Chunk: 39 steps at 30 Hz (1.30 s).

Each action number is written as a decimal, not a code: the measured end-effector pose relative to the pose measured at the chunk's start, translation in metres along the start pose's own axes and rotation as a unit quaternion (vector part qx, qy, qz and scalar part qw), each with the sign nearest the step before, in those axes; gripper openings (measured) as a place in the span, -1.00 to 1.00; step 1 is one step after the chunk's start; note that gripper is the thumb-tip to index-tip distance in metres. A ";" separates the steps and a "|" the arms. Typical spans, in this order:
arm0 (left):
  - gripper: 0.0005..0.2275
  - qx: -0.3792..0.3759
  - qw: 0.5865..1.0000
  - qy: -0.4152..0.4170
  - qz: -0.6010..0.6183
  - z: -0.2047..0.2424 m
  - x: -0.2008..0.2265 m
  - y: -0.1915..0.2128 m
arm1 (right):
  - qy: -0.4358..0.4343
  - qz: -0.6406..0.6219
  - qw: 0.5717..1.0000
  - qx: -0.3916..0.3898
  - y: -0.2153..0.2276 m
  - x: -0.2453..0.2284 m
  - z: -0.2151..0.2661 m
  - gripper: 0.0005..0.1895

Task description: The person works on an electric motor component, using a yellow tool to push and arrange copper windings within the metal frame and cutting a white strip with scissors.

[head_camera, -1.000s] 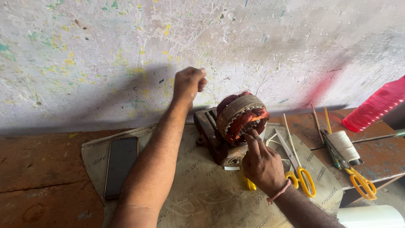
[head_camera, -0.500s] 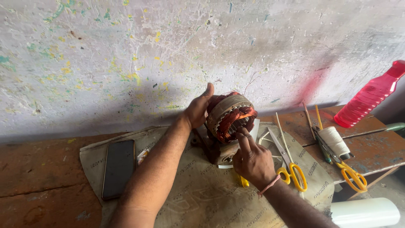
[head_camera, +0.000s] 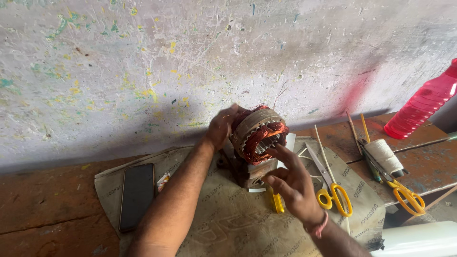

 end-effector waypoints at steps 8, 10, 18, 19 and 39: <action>-0.22 0.053 0.980 0.074 -0.176 0.009 0.033 -0.034 | -0.116 -0.031 0.989 -0.089 -0.027 0.007 -0.034 0.03; -0.23 0.034 0.992 0.065 -0.099 0.010 0.038 -0.045 | -0.137 -0.024 0.987 -0.082 -0.028 0.008 -0.038 0.06; -0.22 -0.044 0.997 0.060 -0.017 0.012 0.031 -0.044 | -0.104 -0.246 0.962 -0.061 -0.028 0.003 -0.036 -0.11; -0.22 -0.021 0.998 0.054 -0.035 0.011 0.029 -0.035 | -0.104 -0.246 0.962 -0.061 -0.026 0.005 -0.035 -0.11; -0.11 -0.113 0.991 0.062 -0.022 0.017 0.006 -0.040 | 0.308 0.543 0.781 0.007 -0.037 -0.054 -0.018 -0.52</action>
Point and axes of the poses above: each hand's wrist, its own z-axis away from the middle knuckle, its own y-axis out of the back of the hand, x = y × z, the point moved 8 cm from there along -z, towards the middle knuckle, and after that the axes turned 3 degrees about y, right-handed, at the moved point
